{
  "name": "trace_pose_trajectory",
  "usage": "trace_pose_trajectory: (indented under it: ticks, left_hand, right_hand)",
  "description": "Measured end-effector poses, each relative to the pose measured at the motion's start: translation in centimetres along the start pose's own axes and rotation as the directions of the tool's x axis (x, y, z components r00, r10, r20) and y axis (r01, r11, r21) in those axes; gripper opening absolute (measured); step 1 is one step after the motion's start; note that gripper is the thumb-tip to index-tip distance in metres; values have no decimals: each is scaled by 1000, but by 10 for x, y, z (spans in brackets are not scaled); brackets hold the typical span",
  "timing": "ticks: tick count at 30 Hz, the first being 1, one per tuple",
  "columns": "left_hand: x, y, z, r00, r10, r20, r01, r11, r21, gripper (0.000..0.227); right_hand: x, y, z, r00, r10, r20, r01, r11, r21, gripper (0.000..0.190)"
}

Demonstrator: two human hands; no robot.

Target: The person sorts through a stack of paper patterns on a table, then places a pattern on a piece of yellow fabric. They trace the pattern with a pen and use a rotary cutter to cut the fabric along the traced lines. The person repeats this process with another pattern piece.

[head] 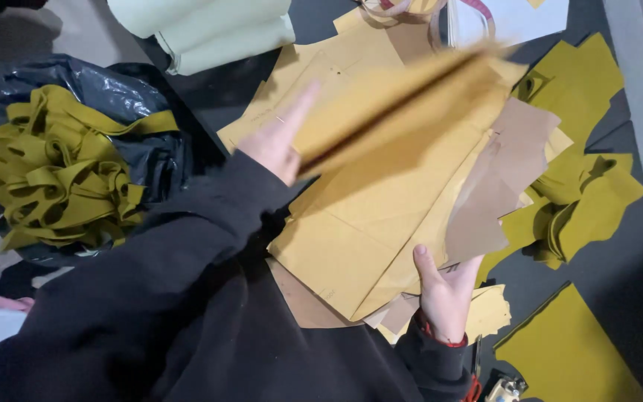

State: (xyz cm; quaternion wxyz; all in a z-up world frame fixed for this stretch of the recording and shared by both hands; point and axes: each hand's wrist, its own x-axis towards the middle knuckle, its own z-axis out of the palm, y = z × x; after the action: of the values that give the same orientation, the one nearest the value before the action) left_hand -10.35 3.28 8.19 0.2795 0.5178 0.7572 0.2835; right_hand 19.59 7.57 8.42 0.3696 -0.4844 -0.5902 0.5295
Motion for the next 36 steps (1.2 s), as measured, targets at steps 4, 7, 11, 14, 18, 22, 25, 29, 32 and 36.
trace_pose_trajectory:
  ticks: [4,7,11,14,18,22,25,29,32,36]
  left_hand:
    - [-1,1,4,850,347,-397,-234,923,306,90]
    - [-14,10,42,776,587,-231,-456,775,438,80]
    - [-39,59,73,890,411,198,-396,911,-112,104]
    - [-50,86,74,876,313,366,-304,949,-85,119]
    - [-50,73,82,842,207,498,-258,965,35,120]
    - [-46,58,41,827,174,534,-148,985,-92,109]
    - [-52,39,10,775,-82,627,-7,990,138,103]
    - [-62,7,-23,989,102,-111,-101,995,15,80]
    - [-62,-4,-39,966,39,-255,-4,991,135,73]
    - [-62,-19,-36,824,418,-382,-154,815,559,66]
  right_hand:
    - [0,-1,1,998,57,2,-57,998,26,91]
    - [1,0,3,999,51,0,-51,999,-19,88]
    - [2,1,3,1000,-9,-16,8,998,-58,88]
    - [1,-3,4,999,32,-3,-33,999,-28,83]
    - [1,3,5,999,38,-28,-39,999,-18,81]
    - [3,8,0,999,11,-38,-12,999,-45,78]
    - [4,10,-1,998,62,-11,-61,997,42,79]
    - [4,10,-1,1000,22,-6,-22,1000,-1,77]
    - [1,3,0,999,41,0,-41,999,-4,75]
    - [2,-1,4,1000,16,20,-17,1000,21,74]
